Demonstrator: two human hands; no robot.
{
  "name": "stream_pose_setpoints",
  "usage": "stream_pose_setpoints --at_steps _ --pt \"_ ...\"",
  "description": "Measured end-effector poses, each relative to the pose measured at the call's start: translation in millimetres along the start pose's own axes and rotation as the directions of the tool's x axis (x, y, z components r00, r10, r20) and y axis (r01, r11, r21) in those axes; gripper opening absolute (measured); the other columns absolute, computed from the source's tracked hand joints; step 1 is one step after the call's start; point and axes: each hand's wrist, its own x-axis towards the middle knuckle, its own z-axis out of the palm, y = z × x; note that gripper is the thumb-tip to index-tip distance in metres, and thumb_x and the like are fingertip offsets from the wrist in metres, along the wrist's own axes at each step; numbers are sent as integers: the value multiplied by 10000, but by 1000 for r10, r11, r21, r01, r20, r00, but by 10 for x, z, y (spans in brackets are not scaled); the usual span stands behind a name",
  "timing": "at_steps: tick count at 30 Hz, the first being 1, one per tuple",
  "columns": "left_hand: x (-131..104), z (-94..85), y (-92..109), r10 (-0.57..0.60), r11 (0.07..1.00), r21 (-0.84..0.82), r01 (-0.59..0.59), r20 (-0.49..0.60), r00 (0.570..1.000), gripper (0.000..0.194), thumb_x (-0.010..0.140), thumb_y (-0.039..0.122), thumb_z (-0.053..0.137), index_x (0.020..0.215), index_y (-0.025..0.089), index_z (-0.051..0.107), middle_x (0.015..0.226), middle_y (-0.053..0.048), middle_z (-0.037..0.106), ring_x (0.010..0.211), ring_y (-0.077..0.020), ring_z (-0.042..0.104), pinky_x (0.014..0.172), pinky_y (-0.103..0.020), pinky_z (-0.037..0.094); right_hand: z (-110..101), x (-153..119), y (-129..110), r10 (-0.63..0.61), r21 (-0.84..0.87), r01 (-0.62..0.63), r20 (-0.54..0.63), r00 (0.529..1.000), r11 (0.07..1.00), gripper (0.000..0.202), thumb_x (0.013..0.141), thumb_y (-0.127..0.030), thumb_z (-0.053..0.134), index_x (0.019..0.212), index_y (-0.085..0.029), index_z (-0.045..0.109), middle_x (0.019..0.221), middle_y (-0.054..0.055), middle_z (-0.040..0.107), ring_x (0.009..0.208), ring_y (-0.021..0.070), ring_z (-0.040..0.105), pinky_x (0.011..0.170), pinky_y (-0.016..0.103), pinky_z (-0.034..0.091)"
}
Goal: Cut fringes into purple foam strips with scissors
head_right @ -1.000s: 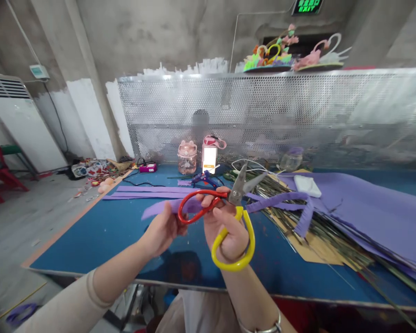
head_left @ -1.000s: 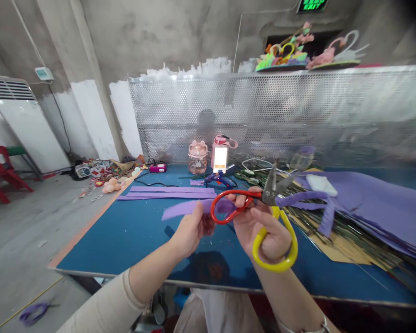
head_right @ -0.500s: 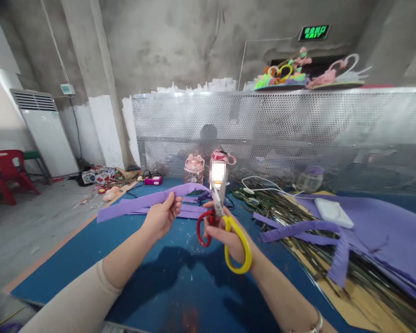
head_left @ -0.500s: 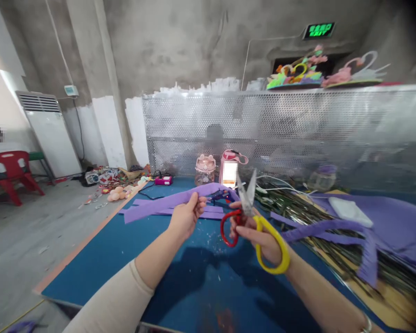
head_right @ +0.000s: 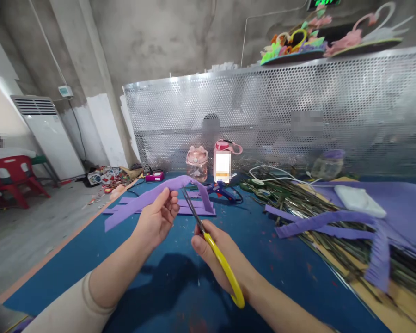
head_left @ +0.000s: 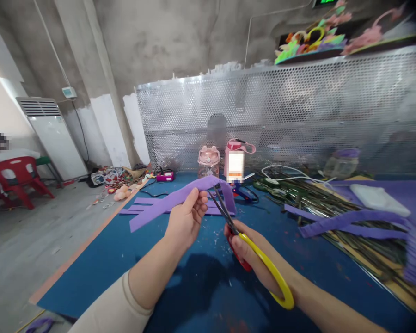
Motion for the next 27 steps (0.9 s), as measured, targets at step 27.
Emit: stream_pose_setpoints --at_steps 27 --pt "-276 187 -277 181 685 663 -303 248 952 391 807 480 498 672 151 662 645 -41 669 671 -171 629 705 -280 491 -60 57 -49 -264 -383 185 -166 950 905 490 827 -583 494 1074 -165 559 920 87 615 804 226 565 725 330 447"
